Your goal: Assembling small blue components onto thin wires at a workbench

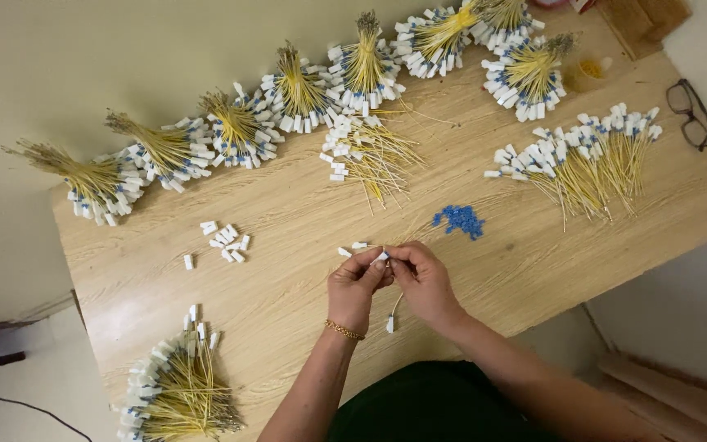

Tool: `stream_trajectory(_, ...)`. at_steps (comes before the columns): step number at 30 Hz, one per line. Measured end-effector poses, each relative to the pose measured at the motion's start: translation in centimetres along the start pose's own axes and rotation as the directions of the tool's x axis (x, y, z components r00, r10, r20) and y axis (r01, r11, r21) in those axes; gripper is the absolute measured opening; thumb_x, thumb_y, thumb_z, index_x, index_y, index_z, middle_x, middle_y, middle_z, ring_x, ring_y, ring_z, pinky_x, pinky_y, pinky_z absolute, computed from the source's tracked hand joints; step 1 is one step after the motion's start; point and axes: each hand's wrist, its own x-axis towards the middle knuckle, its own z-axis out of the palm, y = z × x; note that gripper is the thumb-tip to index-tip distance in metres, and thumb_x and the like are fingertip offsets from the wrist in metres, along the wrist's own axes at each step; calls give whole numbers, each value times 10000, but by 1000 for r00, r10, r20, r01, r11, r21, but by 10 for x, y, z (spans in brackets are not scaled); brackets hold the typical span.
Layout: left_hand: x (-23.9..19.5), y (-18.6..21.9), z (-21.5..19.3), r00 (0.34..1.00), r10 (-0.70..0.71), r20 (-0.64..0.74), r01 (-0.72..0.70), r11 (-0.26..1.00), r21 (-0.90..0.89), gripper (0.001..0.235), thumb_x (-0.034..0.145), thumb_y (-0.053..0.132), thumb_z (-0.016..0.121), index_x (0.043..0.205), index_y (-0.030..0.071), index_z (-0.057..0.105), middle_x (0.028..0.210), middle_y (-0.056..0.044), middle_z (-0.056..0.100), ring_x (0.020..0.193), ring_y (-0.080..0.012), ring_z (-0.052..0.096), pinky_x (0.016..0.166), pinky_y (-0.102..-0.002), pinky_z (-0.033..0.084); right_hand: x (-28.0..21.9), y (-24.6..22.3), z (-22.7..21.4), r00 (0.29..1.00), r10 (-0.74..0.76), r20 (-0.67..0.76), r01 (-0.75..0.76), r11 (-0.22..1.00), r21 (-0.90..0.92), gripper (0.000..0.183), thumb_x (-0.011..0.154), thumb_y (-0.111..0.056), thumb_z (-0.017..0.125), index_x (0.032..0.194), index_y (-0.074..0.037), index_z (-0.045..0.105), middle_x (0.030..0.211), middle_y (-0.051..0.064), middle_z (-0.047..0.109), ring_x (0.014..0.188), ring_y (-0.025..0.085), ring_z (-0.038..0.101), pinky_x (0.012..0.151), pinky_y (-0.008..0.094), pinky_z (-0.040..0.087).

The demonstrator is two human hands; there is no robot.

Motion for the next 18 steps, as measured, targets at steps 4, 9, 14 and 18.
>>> stream_trajectory(4, -1, 8, 1, 1000, 8, 15, -9, 998, 67, 262, 855, -45, 669, 1111, -1, 704, 832, -162, 689, 715, -193, 699, 664, -310, 638, 2, 1, -2, 1000, -20, 9, 21, 993, -112, 203, 855, 89, 607, 1031, 36, 692, 870, 162, 612, 770, 210, 646, 631, 339, 553)
stream_trajectory(9, 0, 15, 1, 999, -41, 22, 41, 999, -18, 268, 854, -61, 656, 1116, -19, 695, 848, -172, 684, 724, -219, 704, 662, -326, 645, 1, -12, 1, 1000, -25, -13, 24, 998, -58, 215, 852, 97, 606, 1027, 19, 704, 855, 154, 637, 745, 184, 637, 633, 332, 559)
stream_trajectory(14, 0, 25, 11, 1000, -26, 3, 26, 999, -20, 272, 857, -52, 656, 1123, -12, 692, 850, -167, 683, 720, -206, 701, 662, -315, 640, 9, -26, 2, 998, -67, -1, 67, 993, -96, 232, 854, 106, 598, 1041, 18, 703, 855, 162, 635, 750, 206, 648, 645, 332, 558)
stream_trajectory(18, -1, 24, 16, 998, 63, -24, -60, 992, 107, 254, 858, -33, 667, 1105, 10, 710, 832, -126, 686, 709, -146, 668, 659, -270, 619, 7, -8, 4, 999, -44, -23, 42, 996, -83, 252, 858, 112, 578, 1058, 6, 690, 888, 155, 613, 803, 206, 628, 699, 355, 540)
